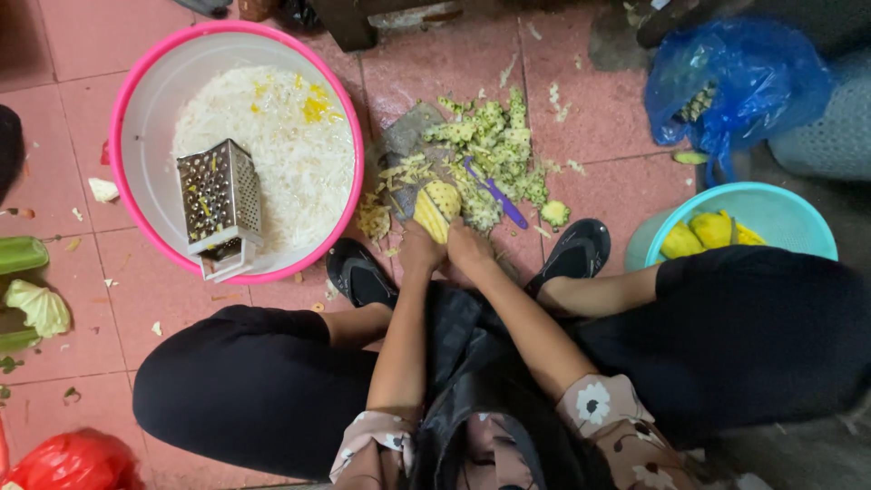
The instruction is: Slicing and dicing a peeled pineapple on a cutting board.
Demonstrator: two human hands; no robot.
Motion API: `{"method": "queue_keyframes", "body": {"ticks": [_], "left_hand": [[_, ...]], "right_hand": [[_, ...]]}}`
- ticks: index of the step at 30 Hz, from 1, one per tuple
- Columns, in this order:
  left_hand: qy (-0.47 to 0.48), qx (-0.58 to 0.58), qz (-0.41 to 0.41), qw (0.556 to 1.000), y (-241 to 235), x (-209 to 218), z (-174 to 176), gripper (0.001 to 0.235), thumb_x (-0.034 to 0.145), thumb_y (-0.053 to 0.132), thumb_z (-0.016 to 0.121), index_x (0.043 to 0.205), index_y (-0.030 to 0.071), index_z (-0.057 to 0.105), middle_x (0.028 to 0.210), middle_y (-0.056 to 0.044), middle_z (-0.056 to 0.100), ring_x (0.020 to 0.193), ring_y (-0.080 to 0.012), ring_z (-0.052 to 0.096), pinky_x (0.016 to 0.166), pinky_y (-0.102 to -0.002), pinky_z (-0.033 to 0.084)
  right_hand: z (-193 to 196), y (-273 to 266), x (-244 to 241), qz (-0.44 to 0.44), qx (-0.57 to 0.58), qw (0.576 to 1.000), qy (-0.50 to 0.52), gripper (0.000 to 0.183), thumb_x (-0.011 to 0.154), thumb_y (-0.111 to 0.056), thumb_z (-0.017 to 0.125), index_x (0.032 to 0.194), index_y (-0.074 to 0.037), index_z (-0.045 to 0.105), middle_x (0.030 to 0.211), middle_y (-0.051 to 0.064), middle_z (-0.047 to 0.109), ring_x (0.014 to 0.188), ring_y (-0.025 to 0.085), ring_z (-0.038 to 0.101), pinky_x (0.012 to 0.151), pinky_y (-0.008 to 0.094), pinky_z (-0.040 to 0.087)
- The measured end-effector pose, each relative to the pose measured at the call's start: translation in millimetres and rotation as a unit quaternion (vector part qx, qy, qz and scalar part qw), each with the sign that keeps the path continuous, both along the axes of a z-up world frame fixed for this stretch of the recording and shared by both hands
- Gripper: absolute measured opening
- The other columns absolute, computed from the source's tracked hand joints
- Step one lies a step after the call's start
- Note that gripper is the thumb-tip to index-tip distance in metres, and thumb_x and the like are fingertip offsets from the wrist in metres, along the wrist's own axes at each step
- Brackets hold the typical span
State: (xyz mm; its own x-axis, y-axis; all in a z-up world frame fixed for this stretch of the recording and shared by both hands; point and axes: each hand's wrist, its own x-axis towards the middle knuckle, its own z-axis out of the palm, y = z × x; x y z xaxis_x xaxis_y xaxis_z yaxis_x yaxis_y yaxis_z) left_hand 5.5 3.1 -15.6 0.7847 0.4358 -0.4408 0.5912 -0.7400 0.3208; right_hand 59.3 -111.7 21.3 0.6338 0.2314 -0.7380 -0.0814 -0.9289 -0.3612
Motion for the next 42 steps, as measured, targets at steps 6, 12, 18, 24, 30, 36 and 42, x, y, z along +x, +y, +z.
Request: {"method": "queue_keyframes", "body": {"ticks": [6, 12, 18, 24, 30, 36, 42], "left_hand": [[-0.173, 0.362, 0.028, 0.915, -31, -4, -31, 0.022, 0.092, 0.016, 0.049, 0.108, 0.005, 0.06, 0.072, -0.005, 0.058, 0.063, -0.0247, 0.068, 0.044, -0.036, 0.058], [-0.21, 0.371, 0.035, 0.904, -36, 0, -15, 0.022, 0.094, 0.011, 0.046, 0.108, 0.005, 0.062, 0.071, -0.005, 0.056, 0.059, -0.024, 0.066, 0.042, -0.037, 0.058], [-0.14, 0.259, 0.037, 0.955, -43, 5, 76, 0.014, 0.094, 0.014, 0.045, 0.103, 0.007, 0.054, 0.08, -0.007, 0.056, 0.069, -0.0299, 0.068, 0.051, -0.043, 0.061], [-0.139, 0.179, 0.052, 0.973, -45, 4, 57, 0.045, 0.081, 0.02, 0.068, 0.114, -0.002, 0.047, 0.088, -0.015, 0.055, 0.081, -0.0396, 0.065, 0.059, -0.053, 0.06], [-0.199, 0.275, 0.04, 0.94, -43, 9, 61, 0.02, 0.091, 0.021, 0.061, 0.098, 0.004, 0.055, 0.074, -0.009, 0.055, 0.066, -0.0328, 0.065, 0.048, -0.044, 0.059], [0.017, -0.029, 0.023, 0.999, -9, 13, 16, 0.085, 0.057, 0.041, 0.092, 0.114, 0.004, 0.04, 0.108, -0.021, 0.06, 0.101, -0.0493, 0.065, 0.087, -0.059, 0.058], [0.044, -0.112, 0.037, 0.992, 16, 17, 34, 0.098, 0.053, 0.053, 0.094, 0.117, 0.002, 0.039, 0.115, -0.025, 0.061, 0.109, -0.0531, 0.064, 0.096, -0.06, 0.053]], "right_hand": [[97, 24, 4, -0.096, -0.058, 0.991, 0.073, 0.046, 0.103, -0.011, 0.019, 0.14, 0.003, 0.043, 0.136, 0.031, 0.059, 0.128, 0.054, 0.053, 0.099, 0.071, 0.042], [18, 29, 26, -0.09, -0.071, 0.992, 0.051, 0.045, 0.102, -0.014, 0.022, 0.136, 0.0, 0.048, 0.13, 0.031, 0.062, 0.125, 0.053, 0.056, 0.1, 0.071, 0.041], [60, 37, 34, -0.088, -0.055, 0.993, 0.062, 0.044, 0.099, -0.009, 0.027, 0.134, 0.01, 0.047, 0.135, 0.033, 0.058, 0.129, 0.053, 0.053, 0.104, 0.067, 0.042], [34, 43, 42, -0.042, -0.075, 0.995, 0.052, 0.046, 0.098, -0.01, 0.032, 0.134, 0.009, 0.054, 0.134, 0.024, 0.063, 0.13, 0.043, 0.057, 0.105, 0.057, 0.046], [7, 4, 45, 0.016, 0.009, 1.0, 0.012, 0.044, 0.093, -0.01, 0.041, 0.126, 0.016, 0.054, 0.125, 0.037, 0.063, 0.122, 0.051, 0.06, 0.1, 0.062, 0.049], [198, 3, 16, -0.024, 0.074, 0.997, -0.005, 0.048, 0.101, -0.027, 0.041, 0.122, 0.013, 0.055, 0.12, 0.043, 0.062, 0.122, 0.057, 0.056, 0.106, 0.065, 0.042], [189, -37, -3, -0.052, 0.122, 0.991, -0.02, 0.055, 0.1, -0.041, 0.032, 0.08, -0.004, 0.068, 0.072, 0.024, 0.072, 0.09, 0.041, 0.072, 0.093, 0.057, 0.05]]}}
